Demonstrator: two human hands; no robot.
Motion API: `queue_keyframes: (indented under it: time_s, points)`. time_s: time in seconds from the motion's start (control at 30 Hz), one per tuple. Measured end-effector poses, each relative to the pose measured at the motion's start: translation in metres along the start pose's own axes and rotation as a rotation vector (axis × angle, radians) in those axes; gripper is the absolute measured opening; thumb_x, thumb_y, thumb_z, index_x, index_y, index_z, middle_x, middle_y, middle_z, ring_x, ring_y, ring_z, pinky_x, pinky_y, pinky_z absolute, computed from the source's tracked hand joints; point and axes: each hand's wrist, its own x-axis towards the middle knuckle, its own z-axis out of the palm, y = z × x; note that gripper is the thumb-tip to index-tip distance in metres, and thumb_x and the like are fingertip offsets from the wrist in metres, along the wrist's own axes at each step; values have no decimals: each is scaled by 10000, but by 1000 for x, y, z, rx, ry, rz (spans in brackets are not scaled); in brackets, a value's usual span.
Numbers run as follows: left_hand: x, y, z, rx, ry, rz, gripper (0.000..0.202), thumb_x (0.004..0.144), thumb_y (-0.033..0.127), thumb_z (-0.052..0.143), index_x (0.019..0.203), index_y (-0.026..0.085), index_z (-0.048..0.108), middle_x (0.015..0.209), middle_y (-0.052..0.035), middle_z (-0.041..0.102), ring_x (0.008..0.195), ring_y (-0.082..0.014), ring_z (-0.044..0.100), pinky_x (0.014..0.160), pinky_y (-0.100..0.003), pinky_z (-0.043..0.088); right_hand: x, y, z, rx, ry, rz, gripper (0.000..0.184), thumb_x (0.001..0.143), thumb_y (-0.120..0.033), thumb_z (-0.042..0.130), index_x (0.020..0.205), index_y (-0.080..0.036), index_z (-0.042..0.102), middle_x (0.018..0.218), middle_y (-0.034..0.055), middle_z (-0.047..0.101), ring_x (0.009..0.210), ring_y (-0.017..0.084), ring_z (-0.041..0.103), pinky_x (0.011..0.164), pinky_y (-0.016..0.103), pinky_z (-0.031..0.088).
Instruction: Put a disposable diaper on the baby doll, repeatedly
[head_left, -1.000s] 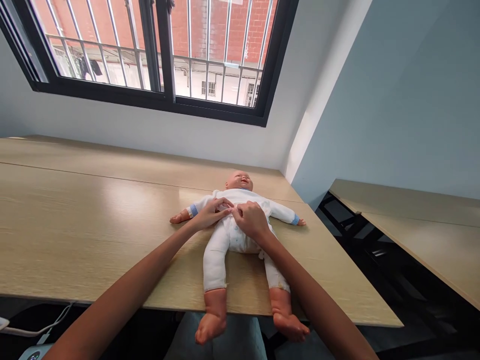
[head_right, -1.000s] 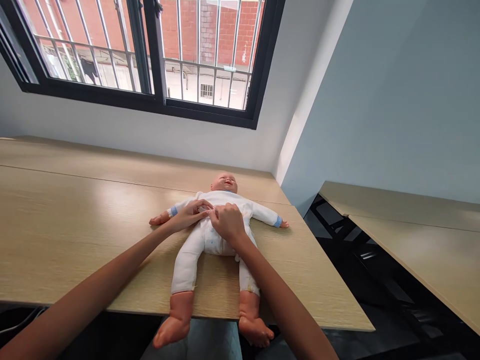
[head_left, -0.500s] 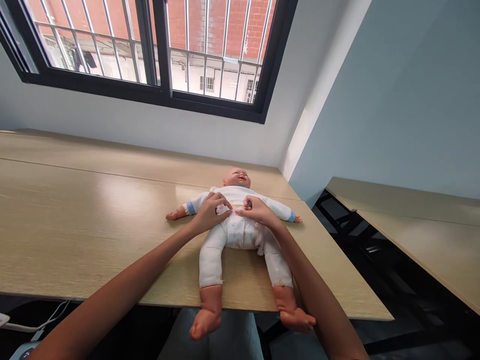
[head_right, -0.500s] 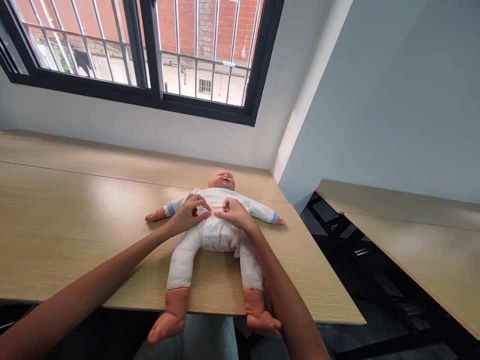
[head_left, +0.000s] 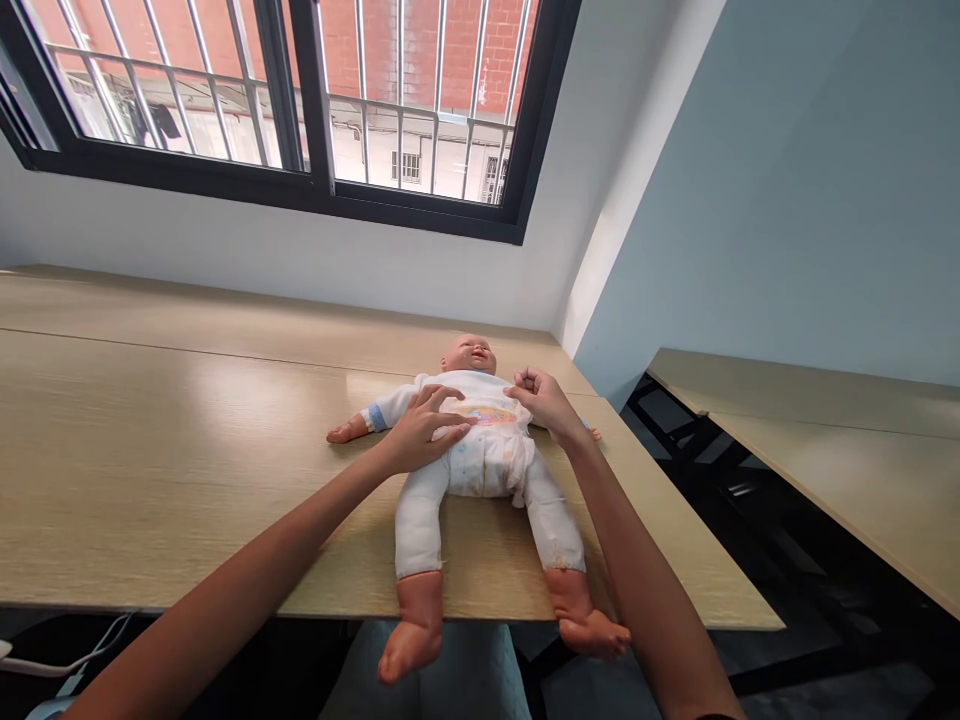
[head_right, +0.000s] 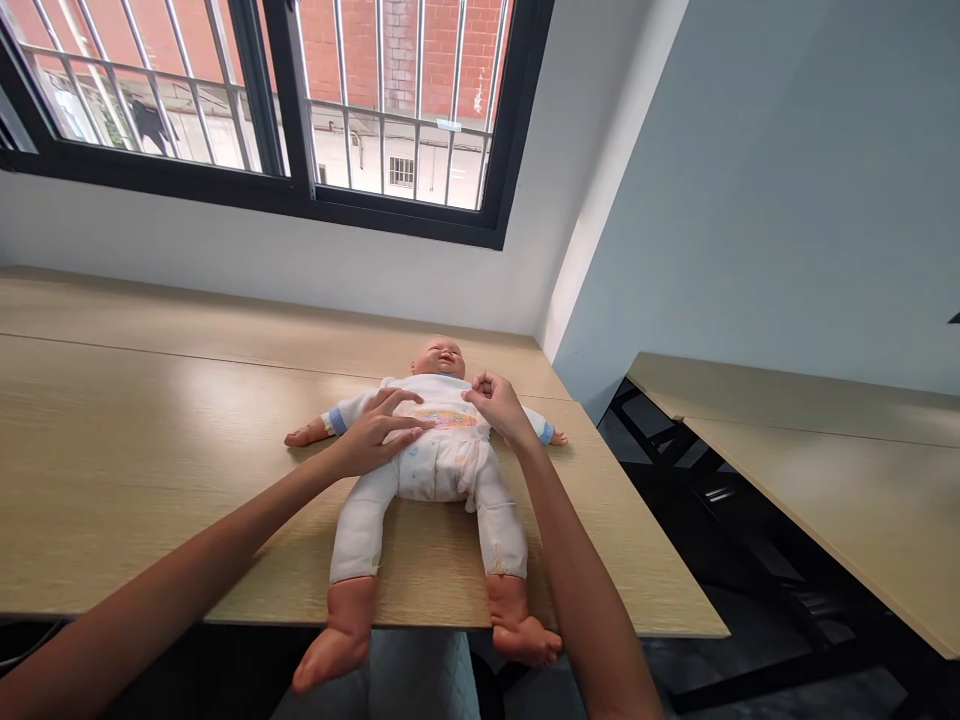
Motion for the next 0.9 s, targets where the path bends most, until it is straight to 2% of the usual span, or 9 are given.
queue_keyframes:
  time_s: [0.17, 0.3, 0.37, 0.47, 0.53, 0.73, 0.9]
  points:
    - [1, 11, -5, 9, 3, 98, 337, 1010, 354, 453, 1003, 241, 770, 1151, -52, 716, 1254, -292, 496, 1009, -487, 379, -2, 15, -10, -18, 81, 24, 402, 634, -499, 737, 741, -212, 477, 622, -50, 444, 582, 115, 362, 546, 259, 271]
    - [1, 13, -3, -33, -25, 97, 320, 1004, 344, 463, 941, 223, 754, 1065, -38, 754, 1202, -282, 570, 978, -466, 403, -10, 22, -20, -44, 106, 35, 470, 616, -578, 759, 744, -216, 488, 643, -35, 468, 597, 126, 379, 558, 265, 299]
    - [1, 12, -1, -58, -16, 96, 316, 1002, 356, 462, 969, 218, 744, 1076, -47, 751, 1171, -269, 594, 970, -453, 420, -17, 21, -25, -59, 17, 8, 473, 642, -591, 768, 783, -205, 532, 652, -42, 453, 596, 118, 364, 562, 262, 293]
    - [0, 10, 2, -83, 15, 102, 317, 996, 377, 467, 1096, 202, 712, 1159, -77, 727, 1176, -265, 596, 991, -451, 430, -27, 16, -28, -94, -225, -21, 459, 695, -565, 776, 908, -185, 630, 644, -58, 398, 593, 109, 342, 560, 257, 268]
    - [0, 8, 2, -92, 8, 107, 332, 995, 385, 466, 1148, 198, 694, 1208, -88, 709, 1203, -270, 583, 1011, -452, 430, -32, 15, -25, -138, -315, -19, 460, 698, -546, 787, 944, -175, 670, 646, -53, 403, 603, 111, 355, 561, 259, 264]
    - [0, 2, 4, -109, -46, 118, 311, 987, 378, 494, 1133, 215, 715, 1195, -91, 710, 1183, -262, 601, 1026, -440, 443, -38, 18, -6, -195, -267, -35, 459, 702, -573, 759, 876, -152, 699, 653, -21, 450, 626, 129, 371, 565, 285, 275]
    - [-1, -5, 11, -184, 58, 112, 312, 985, 384, 502, 1134, 220, 721, 1158, -90, 735, 1168, -258, 617, 1026, -452, 464, -36, 23, -1, -126, -149, -55, 468, 640, -547, 812, 871, -177, 644, 642, -41, 455, 599, 119, 383, 553, 264, 308]
